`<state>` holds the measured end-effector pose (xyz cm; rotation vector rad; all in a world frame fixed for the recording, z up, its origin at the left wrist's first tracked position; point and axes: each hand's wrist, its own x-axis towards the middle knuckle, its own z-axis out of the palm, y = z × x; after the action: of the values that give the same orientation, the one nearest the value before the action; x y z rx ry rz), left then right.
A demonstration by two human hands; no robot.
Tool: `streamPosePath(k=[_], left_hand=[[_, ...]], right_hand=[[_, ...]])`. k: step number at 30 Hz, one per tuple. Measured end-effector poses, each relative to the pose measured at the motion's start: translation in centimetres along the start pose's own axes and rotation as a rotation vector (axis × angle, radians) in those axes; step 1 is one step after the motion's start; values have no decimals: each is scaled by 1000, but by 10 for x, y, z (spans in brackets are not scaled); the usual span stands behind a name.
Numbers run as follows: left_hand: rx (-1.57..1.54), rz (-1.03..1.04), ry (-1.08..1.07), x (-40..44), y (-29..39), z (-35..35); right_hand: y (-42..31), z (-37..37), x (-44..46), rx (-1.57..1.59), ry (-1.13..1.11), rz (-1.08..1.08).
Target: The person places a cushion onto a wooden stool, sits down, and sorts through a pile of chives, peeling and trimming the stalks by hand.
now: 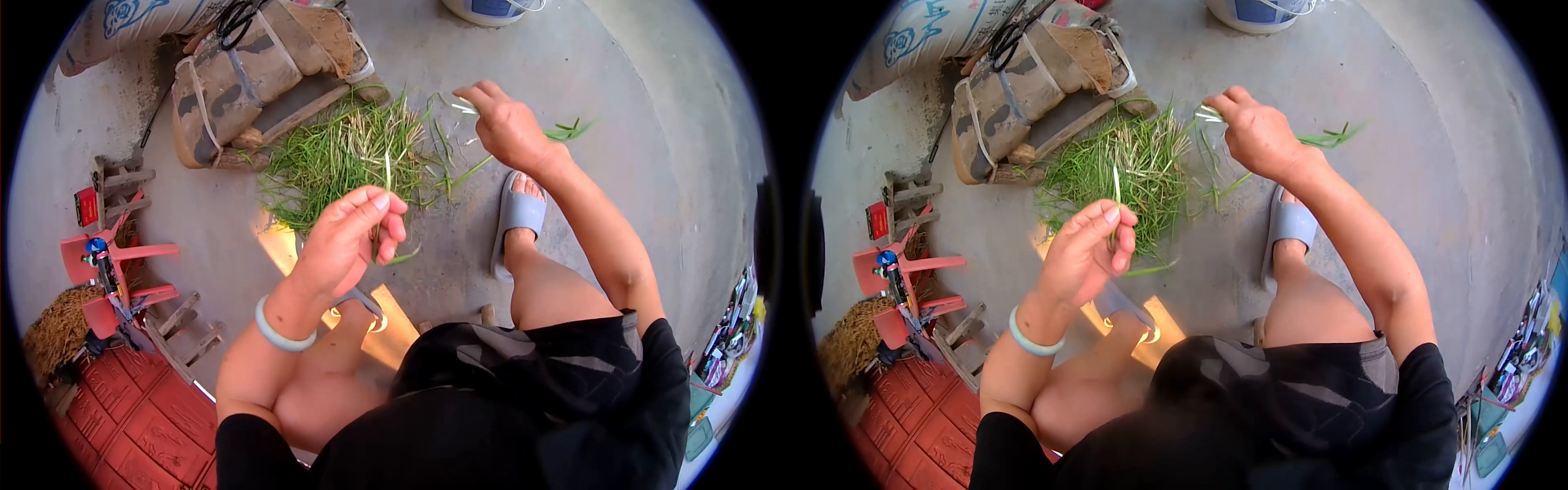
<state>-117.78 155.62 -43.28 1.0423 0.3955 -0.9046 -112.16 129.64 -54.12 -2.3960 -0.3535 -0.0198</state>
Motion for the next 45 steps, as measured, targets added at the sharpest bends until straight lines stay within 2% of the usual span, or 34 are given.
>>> streamPosePath(k=[2, 6, 8, 10, 11, 14, 16, 18, 22, 30, 37, 42, 45], left_hand=[[-14, 19, -21, 3, 2, -3], [-6, 16, -3, 8, -2, -4], [4, 16, -4, 11, -3, -2], [-39, 24, -7, 13, -7, 2], [-48, 24, -9, 13, -8, 5], [-79, 12, -16, 15, -12, 7], [-34, -16, -50, 14, -15, 2], [-22, -86, -64, 11, -19, 2], [-45, -223, -97, 11, -23, -5], [-34, -280, -78, 14, -23, -12], [152, -204, -28, 13, -23, -12], [322, -143, -152, 10, -19, -12], [291, -140, -224, 8, -12, -3]], right_hand=[[-7, -11, 6, 49, -37, -18], [-59, -25, 5, 543, -515, 352], [-74, 1, -7, 901, -356, 117], [-97, 8, -15, 1325, -479, 182], [-108, 3, -15, 1488, -528, 292], [-112, 8, -18, 1536, -464, 432], [-102, 8, -15, 1458, -381, 551], [-88, 3, -2, 1562, -188, 695], [-46, -8, 11, 1552, 36, 717], [-17, -17, 13, 1524, 54, 696], [-29, -30, 14, 1504, 47, 626], [-30, -31, 11, 1554, 8, 532], [-34, -32, 10, 1584, -18, 491]])
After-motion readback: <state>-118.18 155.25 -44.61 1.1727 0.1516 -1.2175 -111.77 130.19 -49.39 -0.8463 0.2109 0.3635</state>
